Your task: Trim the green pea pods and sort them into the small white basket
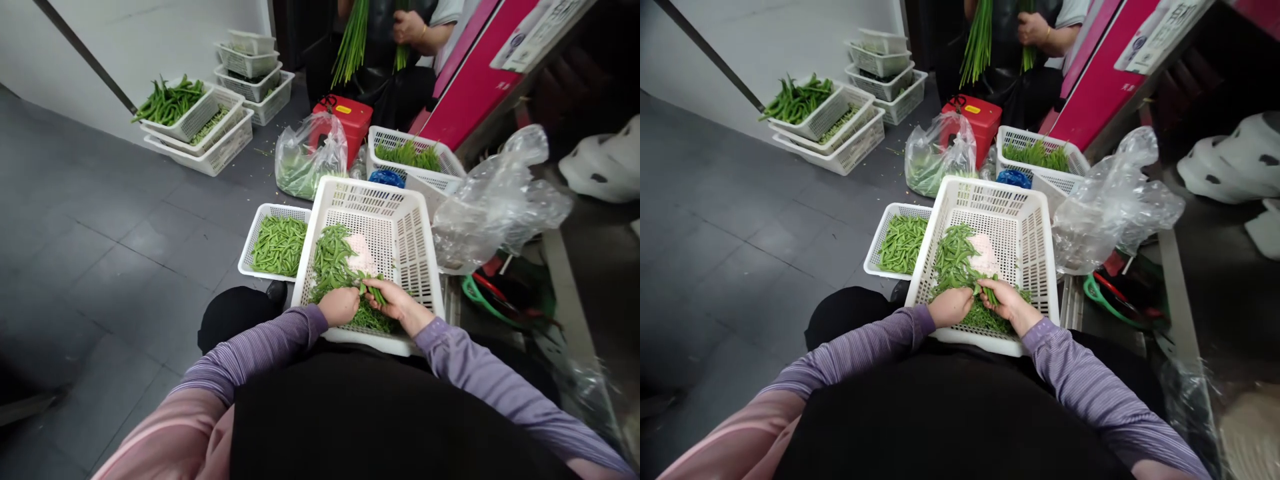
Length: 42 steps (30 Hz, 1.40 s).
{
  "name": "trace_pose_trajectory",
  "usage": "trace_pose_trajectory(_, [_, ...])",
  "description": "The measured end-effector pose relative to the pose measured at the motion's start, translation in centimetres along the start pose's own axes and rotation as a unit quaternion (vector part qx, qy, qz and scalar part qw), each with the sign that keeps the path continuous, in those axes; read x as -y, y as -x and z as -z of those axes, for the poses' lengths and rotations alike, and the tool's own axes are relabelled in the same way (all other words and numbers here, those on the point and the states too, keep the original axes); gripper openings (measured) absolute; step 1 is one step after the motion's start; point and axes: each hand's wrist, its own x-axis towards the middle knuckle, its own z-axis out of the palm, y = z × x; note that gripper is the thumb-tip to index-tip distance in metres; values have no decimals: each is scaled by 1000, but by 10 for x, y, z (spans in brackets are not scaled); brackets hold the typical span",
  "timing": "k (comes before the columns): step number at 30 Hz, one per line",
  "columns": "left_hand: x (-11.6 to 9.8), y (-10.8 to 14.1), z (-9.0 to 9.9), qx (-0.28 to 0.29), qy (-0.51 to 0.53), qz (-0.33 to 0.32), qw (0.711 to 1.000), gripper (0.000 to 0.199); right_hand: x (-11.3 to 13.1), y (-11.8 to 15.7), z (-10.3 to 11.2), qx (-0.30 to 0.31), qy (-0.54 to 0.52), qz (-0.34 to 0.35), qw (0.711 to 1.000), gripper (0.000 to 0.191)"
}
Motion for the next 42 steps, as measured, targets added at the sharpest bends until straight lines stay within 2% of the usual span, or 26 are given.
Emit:
trace_pose_trajectory(2, [-4,3,-1,-7,4,-20,1000,28,-6,11,0,-11,2,54,998,20])
trace_pose_trajectory(4, [-5,5,1,-30,39,-19,999,24,-9,19,2,-28,64,131,989,23])
trace_pose_trajectory(7, [-2,4,10,-38,200,16,979,24,-9,30,9,-63,240,238,939,31])
trace_pose_trajectory(8, [-1,4,13,-17,279,29,960,26,-9,33,12,-71,298,265,914,32])
trace_pose_trajectory(10, [0,5,20,49,428,44,901,25,-7,40,15,-73,382,308,868,30])
trace_pose_trajectory(13, [-2,9,27,125,565,43,815,18,-6,48,13,-62,434,364,822,24])
trace_pose_trajectory(15, [-3,12,30,153,604,44,781,14,-6,51,9,-59,448,393,801,21])
trace_pose_trajectory(17, [-4,14,30,175,619,50,764,14,-7,54,4,-56,453,408,791,19])
trace_pose_trajectory(19, [-4,14,27,199,600,63,772,17,-9,56,-3,-57,438,410,798,19])
trace_pose_trajectory(20, [-3,14,24,210,570,69,791,18,-10,57,-6,-60,417,404,812,20])
trace_pose_trajectory(22, [-1,12,15,212,445,83,866,17,-11,58,-12,-71,340,375,859,25])
trace_pose_trajectory(24, [4,10,6,151,247,105,951,15,-8,59,-15,-72,221,343,910,27])
trace_pose_trajectory(25, [7,9,3,113,156,116,974,14,-5,60,-15,-64,159,330,928,27])
trace_pose_trajectory(27, [11,7,1,56,52,126,989,14,0,62,-13,-39,64,317,945,25])
trace_pose_trajectory(28, [12,7,2,39,52,113,991,20,3,62,-11,-27,37,311,949,26])
trace_pose_trajectory(31, [8,8,9,20,186,21,982,47,3,62,-4,-9,26,292,956,27])
trace_pose_trajectory(33, [2,8,14,36,272,-30,961,45,-2,60,-3,-10,54,281,958,25])
trace_pose_trajectory(35, [-3,8,17,61,277,-47,958,37,-7,58,-3,-26,117,274,954,22])
trace_pose_trajectory(36, [-5,8,18,61,250,-51,965,35,-10,58,-2,-50,166,281,944,20])
trace_pose_trajectory(37, [-6,8,18,50,209,-53,975,33,-11,59,-2,-85,229,303,921,19])
trace_pose_trajectory(38, [-6,9,17,35,159,-52,985,30,-12,60,-1,-125,302,336,883,18])
trace_pose_trajectory(40, [-6,11,15,7,54,-43,998,25,-11,64,2,-158,467,410,768,22])
trace_pose_trajectory(42, [-6,14,12,4,-24,-47,999,22,-7,66,4,-88,616,434,652,30])
